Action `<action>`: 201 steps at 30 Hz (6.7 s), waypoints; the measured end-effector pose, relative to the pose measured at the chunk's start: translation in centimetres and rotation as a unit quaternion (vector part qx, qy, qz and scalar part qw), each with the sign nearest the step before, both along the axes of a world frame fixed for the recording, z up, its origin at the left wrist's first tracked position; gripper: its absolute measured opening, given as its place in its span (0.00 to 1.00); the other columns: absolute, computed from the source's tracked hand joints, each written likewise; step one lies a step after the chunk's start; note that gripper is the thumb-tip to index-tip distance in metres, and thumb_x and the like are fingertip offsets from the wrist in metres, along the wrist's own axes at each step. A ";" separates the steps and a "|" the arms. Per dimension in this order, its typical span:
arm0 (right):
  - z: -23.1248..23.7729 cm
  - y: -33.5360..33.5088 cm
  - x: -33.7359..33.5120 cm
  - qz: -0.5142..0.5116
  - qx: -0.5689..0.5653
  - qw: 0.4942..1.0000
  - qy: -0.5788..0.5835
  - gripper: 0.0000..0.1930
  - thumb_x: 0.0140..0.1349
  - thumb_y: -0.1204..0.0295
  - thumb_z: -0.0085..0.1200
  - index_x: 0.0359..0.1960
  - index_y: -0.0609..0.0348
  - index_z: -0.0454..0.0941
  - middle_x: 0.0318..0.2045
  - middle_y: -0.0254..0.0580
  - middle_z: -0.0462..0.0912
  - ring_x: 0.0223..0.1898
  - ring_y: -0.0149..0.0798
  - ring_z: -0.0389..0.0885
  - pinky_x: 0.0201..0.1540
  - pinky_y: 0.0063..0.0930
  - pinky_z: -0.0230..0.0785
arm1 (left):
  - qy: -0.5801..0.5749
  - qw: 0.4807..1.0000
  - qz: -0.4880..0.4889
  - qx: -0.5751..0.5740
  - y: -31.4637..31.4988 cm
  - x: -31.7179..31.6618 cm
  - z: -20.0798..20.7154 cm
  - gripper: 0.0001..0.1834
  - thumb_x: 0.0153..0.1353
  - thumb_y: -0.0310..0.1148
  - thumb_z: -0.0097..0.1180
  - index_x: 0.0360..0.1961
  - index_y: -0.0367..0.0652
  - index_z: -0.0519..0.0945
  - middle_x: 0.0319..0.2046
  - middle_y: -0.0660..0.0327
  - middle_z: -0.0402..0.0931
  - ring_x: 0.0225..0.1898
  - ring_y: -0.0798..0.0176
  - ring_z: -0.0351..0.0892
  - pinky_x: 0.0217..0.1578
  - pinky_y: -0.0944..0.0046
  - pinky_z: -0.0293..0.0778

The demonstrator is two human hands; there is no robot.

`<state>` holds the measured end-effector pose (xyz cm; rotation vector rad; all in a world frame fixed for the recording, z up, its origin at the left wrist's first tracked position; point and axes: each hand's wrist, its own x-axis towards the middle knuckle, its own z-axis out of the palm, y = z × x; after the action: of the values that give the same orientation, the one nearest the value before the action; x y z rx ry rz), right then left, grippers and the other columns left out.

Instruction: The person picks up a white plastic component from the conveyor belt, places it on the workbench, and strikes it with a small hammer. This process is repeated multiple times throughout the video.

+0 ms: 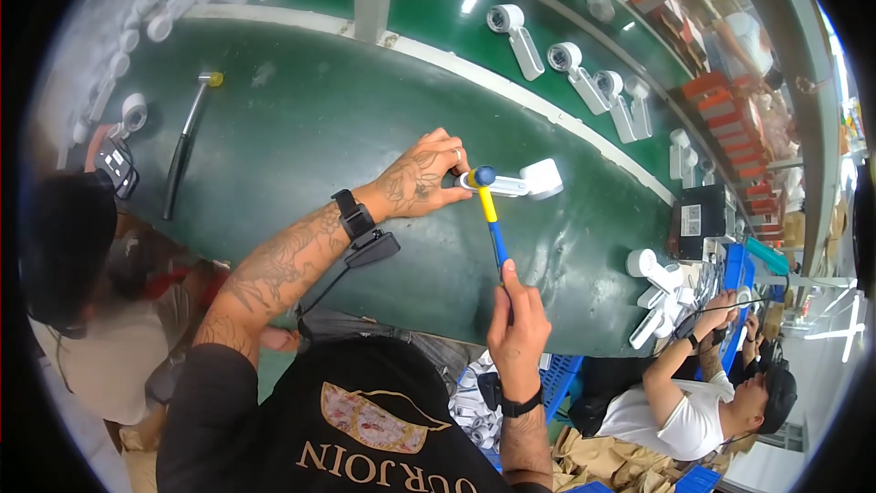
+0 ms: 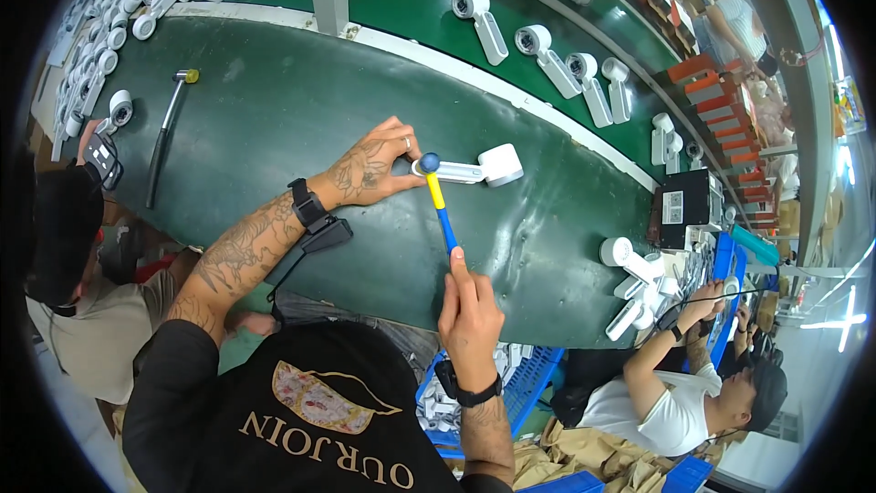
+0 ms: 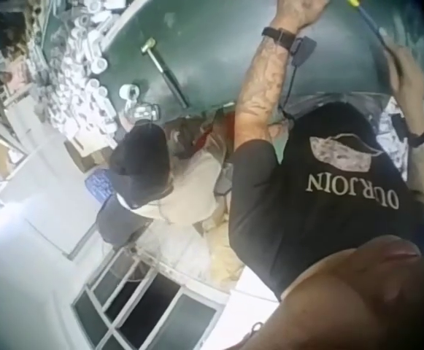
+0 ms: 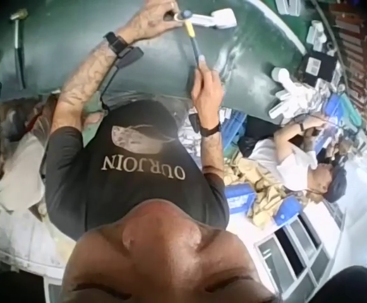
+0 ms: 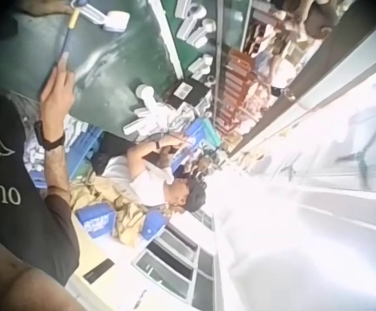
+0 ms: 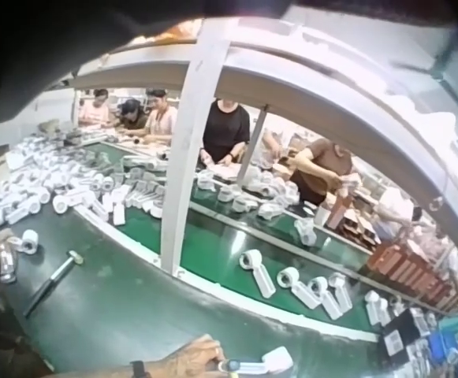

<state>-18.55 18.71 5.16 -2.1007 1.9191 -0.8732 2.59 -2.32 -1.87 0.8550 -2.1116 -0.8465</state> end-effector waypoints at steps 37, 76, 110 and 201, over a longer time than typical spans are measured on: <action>-0.6 1.1 -1.2 -0.073 -0.069 0.991 -0.089 0.23 0.73 0.83 0.60 0.70 0.65 0.80 0.39 0.46 0.86 0.34 0.37 0.84 0.39 0.32 0.78 | -0.024 0.999 0.023 0.010 0.8 -1.1 1.5 0.16 0.66 0.40 0.75 0.47 0.41 0.85 0.40 0.58 0.77 0.37 0.54 0.83 0.41 0.54 0.80; -8.2 3.1 -5.0 -0.202 -0.033 0.937 -0.283 0.26 0.77 0.82 0.57 0.75 0.70 0.72 0.41 0.42 0.89 0.31 0.21 0.80 0.35 0.15 0.72 | -0.270 0.951 0.071 -0.133 -22.4 -21.4 8.0 0.37 0.75 0.66 0.54 0.74 0.55 0.76 0.54 0.46 0.88 0.60 0.39 0.85 0.61 0.43 0.79; 0.0 1.7 -2.9 -0.032 -0.043 0.997 -0.057 0.25 0.72 0.85 0.60 0.71 0.64 0.81 0.35 0.47 0.83 0.32 0.41 0.81 0.37 0.33 0.75 | -0.011 1.000 0.015 -0.012 1.1 -2.1 1.1 0.16 0.63 0.37 0.77 0.42 0.41 0.84 0.39 0.56 0.84 0.43 0.49 0.83 0.49 0.52 0.79; -7.7 3.2 -5.0 -0.210 -0.067 0.900 -0.376 0.26 0.79 0.80 0.53 0.77 0.61 0.70 0.39 0.38 0.84 0.22 0.18 0.67 0.23 0.15 0.57 | -0.066 0.948 0.291 0.114 -21.0 -14.6 3.6 0.31 0.60 0.50 0.67 0.54 0.34 0.85 0.54 0.39 0.86 0.60 0.36 0.84 0.62 0.46 0.80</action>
<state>-23.50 21.87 -2.53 -1.0946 1.8805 -1.6386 -11.98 -23.32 1.74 1.5942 -1.7286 -0.7282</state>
